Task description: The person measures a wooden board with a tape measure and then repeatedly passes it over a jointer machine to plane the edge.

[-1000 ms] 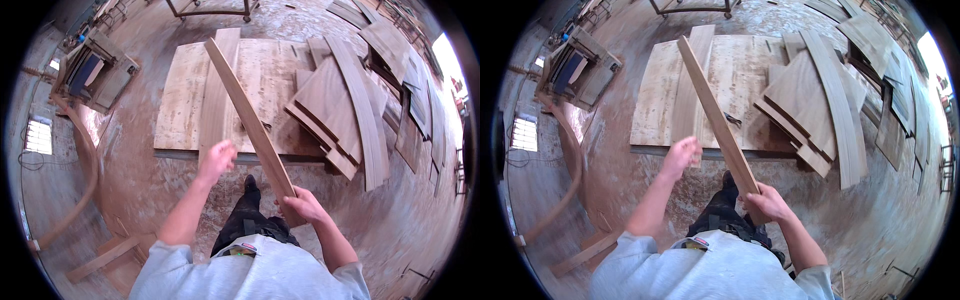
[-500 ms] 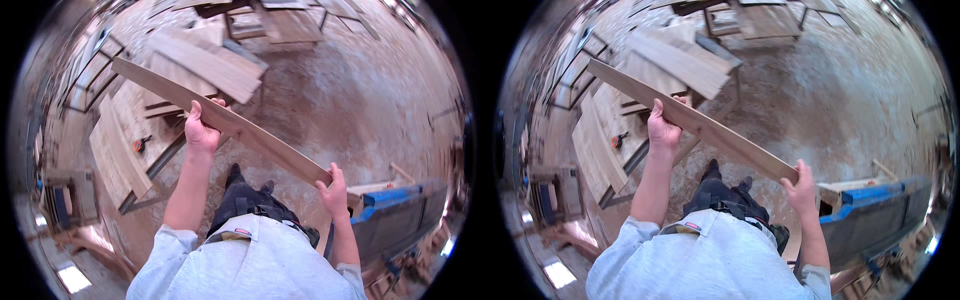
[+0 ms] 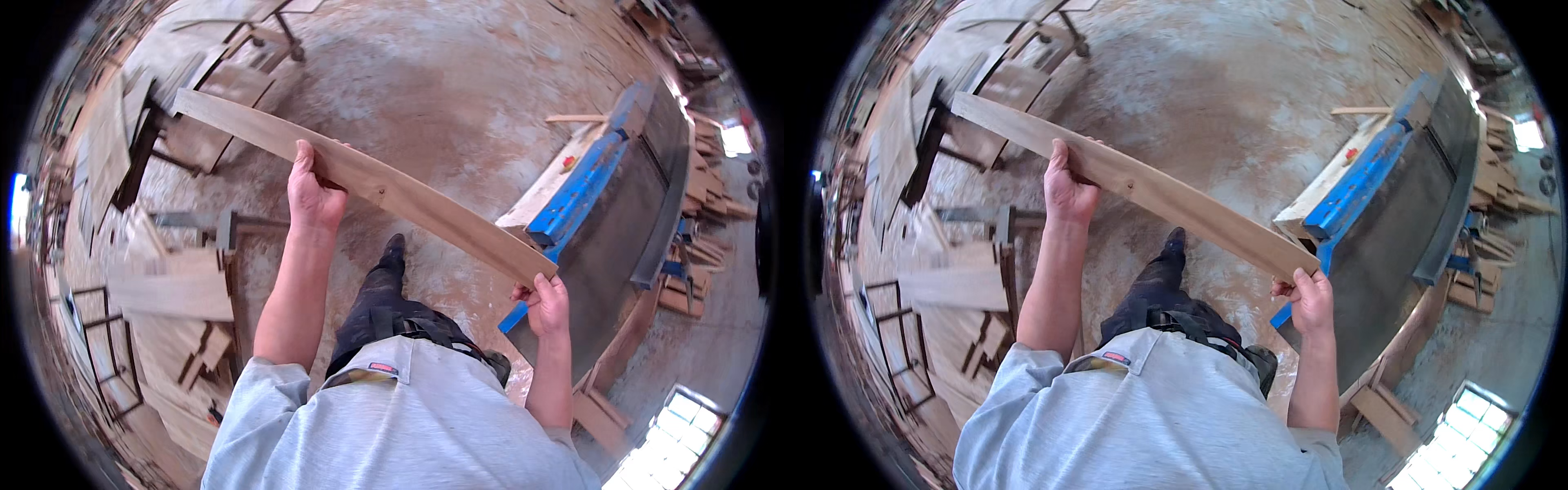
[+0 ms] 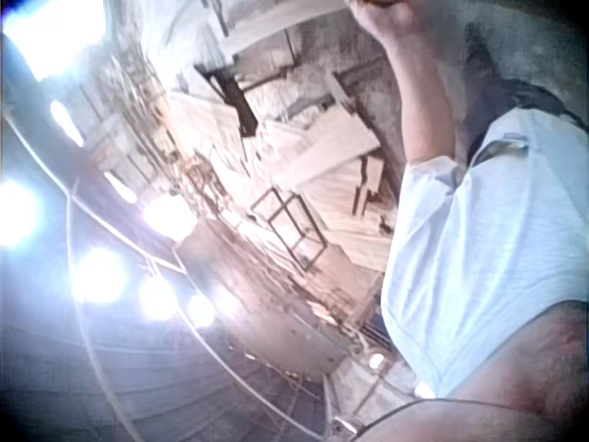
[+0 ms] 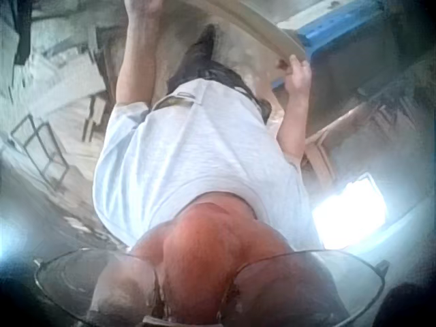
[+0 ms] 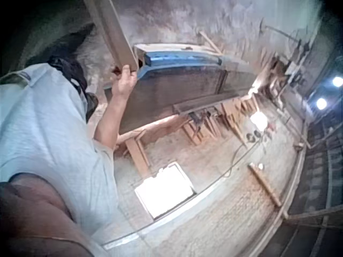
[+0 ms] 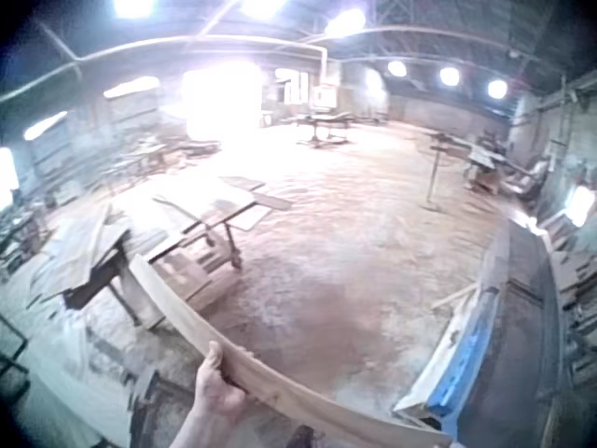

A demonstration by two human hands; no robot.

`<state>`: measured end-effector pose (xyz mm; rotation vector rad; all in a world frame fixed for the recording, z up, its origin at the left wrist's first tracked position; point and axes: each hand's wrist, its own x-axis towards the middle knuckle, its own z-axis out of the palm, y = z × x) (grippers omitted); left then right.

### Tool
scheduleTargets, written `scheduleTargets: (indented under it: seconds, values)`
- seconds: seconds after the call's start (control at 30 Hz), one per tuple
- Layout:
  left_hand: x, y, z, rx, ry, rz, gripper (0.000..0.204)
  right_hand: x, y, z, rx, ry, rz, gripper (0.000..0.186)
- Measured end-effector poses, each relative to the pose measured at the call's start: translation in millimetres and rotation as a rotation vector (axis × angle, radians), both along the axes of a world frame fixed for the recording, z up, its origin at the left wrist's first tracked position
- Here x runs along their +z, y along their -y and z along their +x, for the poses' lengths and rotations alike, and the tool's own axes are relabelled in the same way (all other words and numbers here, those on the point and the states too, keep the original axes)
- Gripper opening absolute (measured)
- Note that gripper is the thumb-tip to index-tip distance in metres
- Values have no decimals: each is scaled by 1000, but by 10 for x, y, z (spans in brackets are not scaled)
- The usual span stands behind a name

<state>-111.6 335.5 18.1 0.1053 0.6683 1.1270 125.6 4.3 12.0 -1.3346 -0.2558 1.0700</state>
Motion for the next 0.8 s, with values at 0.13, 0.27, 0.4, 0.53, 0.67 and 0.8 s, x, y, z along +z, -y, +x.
scheduleTargets:
  seconds: [0.13,0.27,0.4,0.53,0.67,0.8]
  values:
    - [-153,-476,893,-184,-188,-36,27,-64,-29,321,-236,-70,-18,25]
    - [-77,-593,1798,-471,-246,52,25,-30,109,498,-480,-145,-44,26]
    - [180,-384,2802,-777,-216,239,17,-26,340,665,-681,-254,-45,31]
    - [-2,-196,3876,-1043,-447,433,22,-197,642,954,-954,-535,-56,49]
    - [10,274,4872,-1207,-679,587,31,-322,925,1206,-960,-616,-159,70]
    - [21,847,5583,-1389,-675,695,31,-397,1173,1331,-1089,-711,-232,74]
